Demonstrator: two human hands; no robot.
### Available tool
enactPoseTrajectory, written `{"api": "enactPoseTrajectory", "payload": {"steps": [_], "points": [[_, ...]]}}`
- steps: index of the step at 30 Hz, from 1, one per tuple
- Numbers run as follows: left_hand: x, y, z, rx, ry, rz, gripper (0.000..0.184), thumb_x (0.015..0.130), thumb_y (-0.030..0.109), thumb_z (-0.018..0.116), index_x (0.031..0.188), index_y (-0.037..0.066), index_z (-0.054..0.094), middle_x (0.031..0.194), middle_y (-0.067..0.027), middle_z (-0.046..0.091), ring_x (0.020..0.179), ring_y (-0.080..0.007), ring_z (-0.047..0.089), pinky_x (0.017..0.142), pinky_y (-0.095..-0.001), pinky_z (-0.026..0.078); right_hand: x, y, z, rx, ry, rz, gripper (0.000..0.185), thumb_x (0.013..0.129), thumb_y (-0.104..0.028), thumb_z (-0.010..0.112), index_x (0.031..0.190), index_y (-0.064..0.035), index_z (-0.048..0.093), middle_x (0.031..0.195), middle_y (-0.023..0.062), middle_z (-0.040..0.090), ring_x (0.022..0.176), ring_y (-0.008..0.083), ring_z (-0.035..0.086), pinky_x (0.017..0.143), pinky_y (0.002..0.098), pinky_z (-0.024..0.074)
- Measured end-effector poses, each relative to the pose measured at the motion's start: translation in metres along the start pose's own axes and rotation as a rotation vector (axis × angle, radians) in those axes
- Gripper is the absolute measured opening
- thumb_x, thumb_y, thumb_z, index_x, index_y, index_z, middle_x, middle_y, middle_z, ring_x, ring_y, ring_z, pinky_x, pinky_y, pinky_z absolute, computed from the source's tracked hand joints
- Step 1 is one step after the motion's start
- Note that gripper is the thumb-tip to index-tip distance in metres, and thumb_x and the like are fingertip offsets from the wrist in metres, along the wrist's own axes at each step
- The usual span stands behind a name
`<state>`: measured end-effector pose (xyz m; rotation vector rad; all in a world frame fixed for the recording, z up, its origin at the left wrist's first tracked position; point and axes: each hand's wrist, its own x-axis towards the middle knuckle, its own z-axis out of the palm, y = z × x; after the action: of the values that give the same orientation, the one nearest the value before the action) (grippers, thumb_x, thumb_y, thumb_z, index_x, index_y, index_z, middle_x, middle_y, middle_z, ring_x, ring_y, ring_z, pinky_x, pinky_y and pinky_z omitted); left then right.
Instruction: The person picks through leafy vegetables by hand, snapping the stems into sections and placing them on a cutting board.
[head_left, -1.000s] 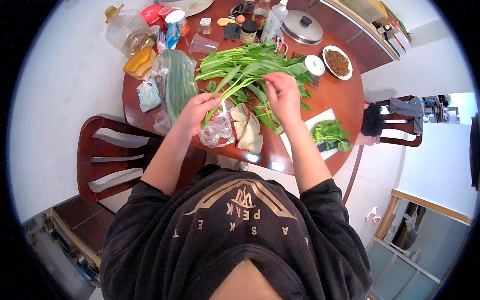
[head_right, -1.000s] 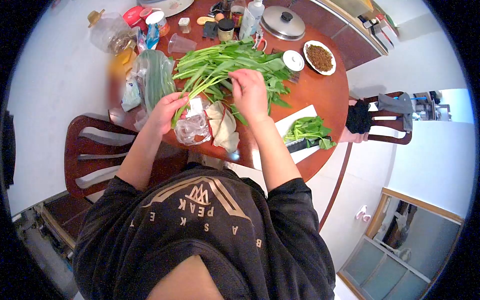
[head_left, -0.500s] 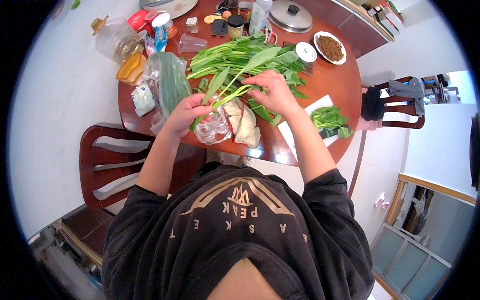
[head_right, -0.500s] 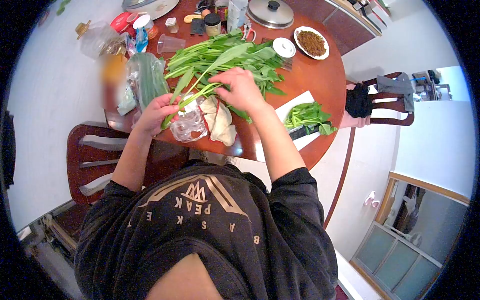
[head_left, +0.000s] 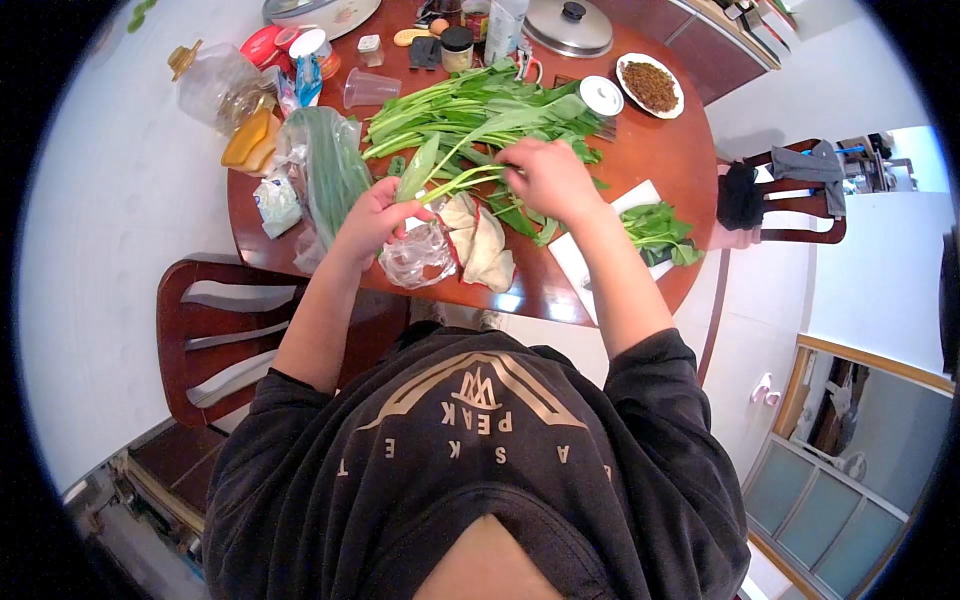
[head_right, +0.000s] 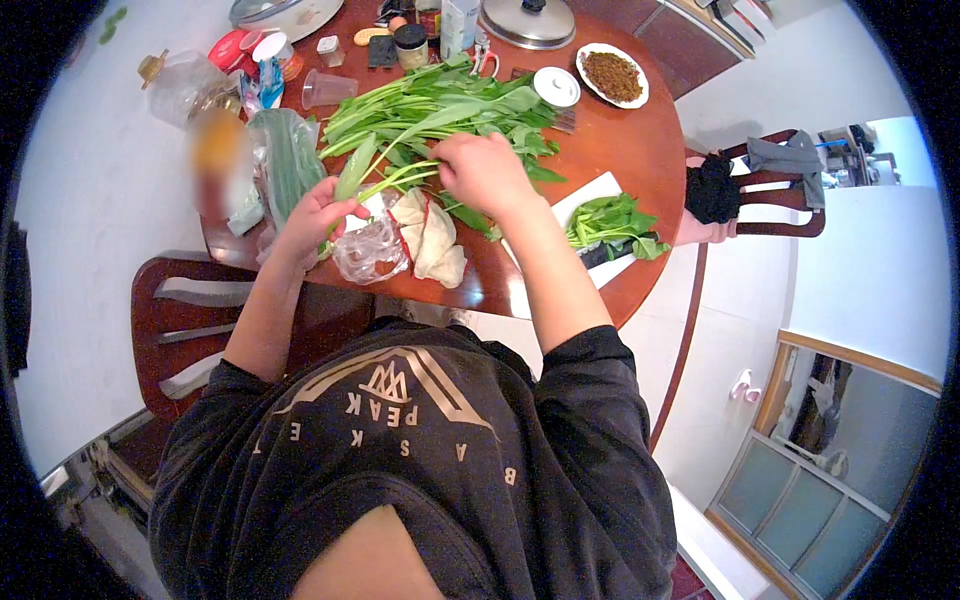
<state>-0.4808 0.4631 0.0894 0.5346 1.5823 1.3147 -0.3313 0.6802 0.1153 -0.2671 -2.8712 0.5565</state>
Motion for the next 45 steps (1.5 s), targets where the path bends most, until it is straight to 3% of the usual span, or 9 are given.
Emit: {"api": "enactPoseTrajectory", "payload": {"steps": [6, 16, 23, 27, 31, 35, 41, 44, 45], "points": [[0.008, -0.022, -0.012, -0.021, -0.002, 0.051, 0.028, 0.08, 0.019, 0.063, 0.105, 0.007, 0.058, 0.084, -0.0001, 0.066, 0.055, -0.0019, 0.046, 0.048, -0.0159, 0.034, -0.018, 0.05, -0.002, 0.219, 0.045, 0.219, 0.015, 0.078, -0.019, 0.062, 0.088, -0.0109, 0.068, 0.088, 0.0089, 0.064, 0.084, 0.0281, 0.061, 0.079, 0.0398, 0.046], [0.012, -0.015, -0.003, 0.052, -0.032, 0.031, 0.027, 0.079, 0.019, 0.065, 0.103, 0.007, 0.06, 0.082, 0.0021, 0.065, 0.056, -0.0015, 0.047, 0.049, -0.016, 0.036, -0.01, 0.042, 0.036, 0.385, 0.062, 0.222, 0.02, 0.074, -0.021, 0.068, 0.092, -0.0139, 0.069, 0.087, 0.0098, 0.064, 0.084, 0.0274, 0.061, 0.076, 0.0362, 0.0478], [0.014, -0.018, -0.009, 0.04, -0.028, 0.009, 0.022, 0.082, 0.018, 0.063, 0.1, 0.006, 0.059, 0.085, -0.0015, 0.066, 0.057, -0.0027, 0.05, 0.051, -0.0159, 0.037, 0.004, 0.049, 0.063, 0.677, -0.002, 0.411, 0.018, 0.075, -0.016, 0.067, 0.09, -0.0067, 0.068, 0.083, 0.0114, 0.063, 0.081, 0.028, 0.06, 0.075, 0.0361, 0.0476], [0.014, -0.021, -0.012, 0.059, 0.018, -0.023, 0.02, 0.081, 0.019, 0.064, 0.097, 0.007, 0.06, 0.082, 0.0002, 0.064, 0.057, -0.0028, 0.049, 0.05, -0.0165, 0.036, 0.009, 0.048, 0.055, 0.386, 0.178, 0.265, 0.017, 0.076, -0.014, 0.064, 0.091, -0.0092, 0.068, 0.09, 0.0121, 0.064, 0.09, 0.0295, 0.058, 0.081, 0.0372, 0.046], [0.015, -0.02, -0.009, 0.057, 0.024, -0.009, 0.017, 0.08, 0.02, 0.066, 0.092, 0.007, 0.062, 0.071, 0.0046, 0.059, 0.055, -0.0026, 0.048, 0.049, -0.017, 0.034, 0.016, 0.038, 0.06, 0.341, 0.004, -0.027, 0.018, 0.079, -0.017, 0.062, 0.096, -0.0131, 0.068, 0.089, 0.0086, 0.064, 0.09, 0.0274, 0.057, 0.082, 0.0358, 0.0448], [0.019, -0.022, -0.009, 0.07, 0.012, 0.017, 0.017, 0.079, 0.018, 0.067, 0.091, 0.006, 0.062, 0.071, 0.0038, 0.058, 0.055, -0.0034, 0.048, 0.05, -0.0173, 0.035, 0.022, 0.023, 0.058, 0.28, -0.109, -0.056, 0.015, 0.081, -0.019, 0.059, 0.091, -0.0106, 0.067, 0.088, 0.0074, 0.064, 0.092, 0.0258, 0.057, 0.089, 0.0379, 0.039], [0.022, -0.026, 0.004, 0.083, 0.108, 0.044, 0.019, 0.082, 0.021, 0.065, 0.093, 0.006, 0.06, 0.078, 0.0008, 0.064, 0.059, -0.0036, 0.053, 0.05, -0.0169, 0.036, 0.02, 0.011, 0.056, 0.105, -0.032, 0.116, 0.014, 0.083, -0.02, 0.058, 0.088, -0.0078, 0.065, 0.085, 0.0069, 0.064, 0.084, 0.0217, 0.059, 0.082, 0.0351, 0.0404], [0.026, -0.027, 0.015, 0.036, 0.158, 0.052, 0.019, 0.082, 0.021, 0.064, 0.093, 0.006, 0.059, 0.08, -0.0002, 0.064, 0.059, -0.0043, 0.054, 0.05, -0.0169, 0.037, 0.016, 0.031, 0.097, 0.604, 0.241, 0.455, 0.014, 0.083, -0.016, 0.056, 0.085, -0.0071, 0.066, 0.088, 0.0102, 0.064, 0.081, 0.0268, 0.06, 0.078, 0.0359, 0.045], [0.025, -0.028, 0.016, 0.02, 0.17, 0.021, 0.019, 0.083, 0.021, 0.064, 0.094, 0.006, 0.059, 0.08, -0.0006, 0.064, 0.059, -0.0046, 0.054, 0.05, -0.017, 0.037, 0.016, 0.032, 0.084, 0.817, 0.305, 0.583, 0.014, 0.086, -0.016, 0.056, 0.087, -0.0046, 0.064, 0.085, 0.0071, 0.065, 0.075, 0.019, 0.059, 0.07, 0.0309, 0.047]]}}
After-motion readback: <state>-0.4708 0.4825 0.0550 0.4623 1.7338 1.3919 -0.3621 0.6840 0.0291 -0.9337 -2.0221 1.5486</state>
